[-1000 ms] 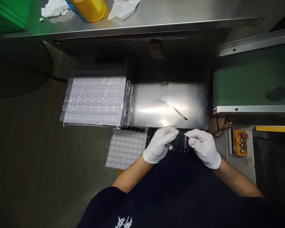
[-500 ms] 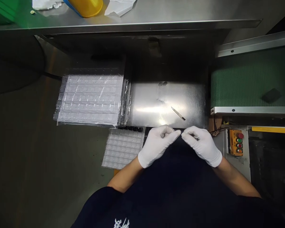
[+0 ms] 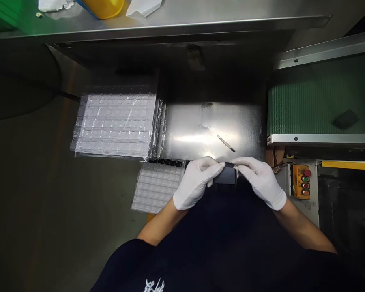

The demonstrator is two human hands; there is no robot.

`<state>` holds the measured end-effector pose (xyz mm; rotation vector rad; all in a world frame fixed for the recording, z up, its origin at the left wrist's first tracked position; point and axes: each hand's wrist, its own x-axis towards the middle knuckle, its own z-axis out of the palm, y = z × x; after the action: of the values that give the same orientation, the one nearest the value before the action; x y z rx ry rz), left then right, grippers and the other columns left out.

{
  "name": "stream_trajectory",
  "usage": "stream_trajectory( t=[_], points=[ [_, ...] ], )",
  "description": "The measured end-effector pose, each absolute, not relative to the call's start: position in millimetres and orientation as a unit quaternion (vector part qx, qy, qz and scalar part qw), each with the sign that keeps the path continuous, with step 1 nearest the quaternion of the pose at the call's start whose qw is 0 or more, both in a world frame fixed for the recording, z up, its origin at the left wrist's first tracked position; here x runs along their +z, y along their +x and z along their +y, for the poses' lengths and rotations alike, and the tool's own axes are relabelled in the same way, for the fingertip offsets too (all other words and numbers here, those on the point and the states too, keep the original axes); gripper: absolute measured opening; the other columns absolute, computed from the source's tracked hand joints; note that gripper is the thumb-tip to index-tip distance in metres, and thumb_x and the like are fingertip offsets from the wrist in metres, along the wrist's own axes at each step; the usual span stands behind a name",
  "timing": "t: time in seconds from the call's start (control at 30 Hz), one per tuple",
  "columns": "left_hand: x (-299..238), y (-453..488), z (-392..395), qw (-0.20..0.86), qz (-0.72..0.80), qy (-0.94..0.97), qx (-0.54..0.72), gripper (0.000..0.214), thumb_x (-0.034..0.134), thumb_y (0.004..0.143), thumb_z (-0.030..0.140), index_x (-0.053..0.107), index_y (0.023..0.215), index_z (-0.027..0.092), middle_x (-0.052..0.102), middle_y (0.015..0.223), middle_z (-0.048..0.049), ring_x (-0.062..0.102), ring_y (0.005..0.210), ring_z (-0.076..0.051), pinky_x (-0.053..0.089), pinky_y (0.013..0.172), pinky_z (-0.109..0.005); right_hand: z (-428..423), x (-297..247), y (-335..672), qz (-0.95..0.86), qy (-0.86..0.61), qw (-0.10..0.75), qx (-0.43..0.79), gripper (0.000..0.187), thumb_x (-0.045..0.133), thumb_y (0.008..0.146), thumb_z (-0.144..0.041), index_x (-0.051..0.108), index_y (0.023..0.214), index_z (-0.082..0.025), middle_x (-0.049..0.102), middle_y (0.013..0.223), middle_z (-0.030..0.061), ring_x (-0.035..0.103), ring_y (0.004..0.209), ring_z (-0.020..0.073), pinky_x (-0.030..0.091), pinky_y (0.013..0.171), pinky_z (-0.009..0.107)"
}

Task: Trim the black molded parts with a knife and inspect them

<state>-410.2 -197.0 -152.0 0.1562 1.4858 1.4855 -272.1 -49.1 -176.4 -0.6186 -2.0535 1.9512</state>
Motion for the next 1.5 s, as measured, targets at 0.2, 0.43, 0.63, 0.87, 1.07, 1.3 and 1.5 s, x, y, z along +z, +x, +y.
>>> stream_trajectory(
  t=[0.2, 0.43, 0.63, 0.87, 1.07, 1.3, 1.5],
  points=[
    [-149.7, -400.8, -190.0, 0.473, 0.632, 0.067, 0.610, 0.046, 0.085, 0.081, 0.045, 0.056, 0.060, 0.016, 0.045, 0.049, 0.0063, 0.036, 0.047, -0.006, 0.025, 0.048, -0.021, -48.0, -181.6, -262.2, -0.785, -0.144, 0.120, 0.590, 0.024, 0.058, 0.095, -0.015, 0.079, 0.104, -0.022, 0.078, 0.086, 0.0006, 0.074, 0.076, 0.0155, 0.060, 0.071, 0.025],
    [-152.9, -392.4, -182.6, 0.491, 0.609, 0.054, 0.620, 0.048, 0.085, 0.082, 0.044, 0.053, 0.060, 0.016, 0.043, 0.047, 0.0071, 0.035, 0.045, -0.005, 0.025, 0.047, -0.020, -44.6, -180.8, -254.1, -0.793, -0.120, 0.120, 0.585, 0.027, 0.055, 0.095, -0.011, 0.078, 0.104, -0.020, 0.070, 0.071, -0.0024, 0.068, 0.064, 0.0132, 0.053, 0.058, 0.022],
    [-171.0, -383.4, -177.2, 0.534, 0.500, 0.022, 0.682, 0.051, 0.083, 0.082, 0.050, 0.050, 0.062, 0.017, 0.035, 0.051, 0.0078, 0.035, 0.042, -0.005, 0.031, 0.043, -0.020, -44.7, -167.0, -253.4, -0.776, -0.145, 0.150, 0.595, 0.019, 0.062, 0.098, -0.018, 0.079, 0.105, -0.023, 0.077, 0.083, -0.0012, 0.073, 0.073, 0.0140, 0.058, 0.065, 0.022],
    [-195.0, -369.0, -173.4, 0.536, 0.430, -0.027, 0.726, 0.049, 0.089, 0.070, 0.057, 0.059, 0.067, 0.018, 0.042, 0.054, 0.0056, 0.044, 0.048, -0.009, 0.044, 0.049, -0.025, -51.5, -153.5, -258.4, -0.794, -0.126, 0.231, 0.548, 0.021, 0.064, 0.095, -0.012, 0.078, 0.109, -0.022, 0.081, 0.094, 0.0007, 0.078, 0.083, 0.0159, 0.064, 0.075, 0.024],
    [-177.4, -376.7, -174.8, 0.520, 0.482, 0.005, 0.705, 0.053, 0.085, 0.079, 0.048, 0.048, 0.055, 0.018, 0.039, 0.044, 0.0068, 0.040, 0.039, -0.007, 0.035, 0.042, -0.023, -43.2, -169.9, -254.3, -0.830, -0.080, 0.257, 0.489, 0.047, 0.062, 0.094, -0.008, 0.065, 0.137, -0.027, 0.078, 0.114, 0.0043, 0.077, 0.096, 0.0169, 0.064, 0.085, 0.030],
    [-157.9, -378.2, -181.3, 0.492, 0.569, 0.056, 0.657, 0.049, 0.077, 0.090, 0.043, 0.055, 0.055, 0.017, 0.047, 0.041, 0.0049, 0.042, 0.039, -0.007, 0.031, 0.045, -0.024, -30.8, -196.1, -250.7, -0.895, 0.012, 0.273, 0.353, 0.040, 0.065, 0.091, -0.013, 0.065, 0.129, -0.027, 0.072, 0.127, 0.0111, 0.072, 0.110, 0.0241, 0.061, 0.087, 0.038],
    [-162.2, -379.1, -186.8, 0.465, 0.605, 0.081, 0.641, 0.044, 0.074, 0.092, 0.047, 0.061, 0.062, 0.018, 0.050, 0.044, 0.0049, 0.044, 0.043, -0.009, 0.038, 0.052, -0.027, -47.5, -194.0, -252.6, -0.840, -0.062, 0.255, 0.475, 0.031, 0.081, 0.085, -0.023, 0.070, 0.114, -0.023, 0.076, 0.103, 0.0056, 0.074, 0.092, 0.0189, 0.061, 0.083, 0.030]
  ],
)
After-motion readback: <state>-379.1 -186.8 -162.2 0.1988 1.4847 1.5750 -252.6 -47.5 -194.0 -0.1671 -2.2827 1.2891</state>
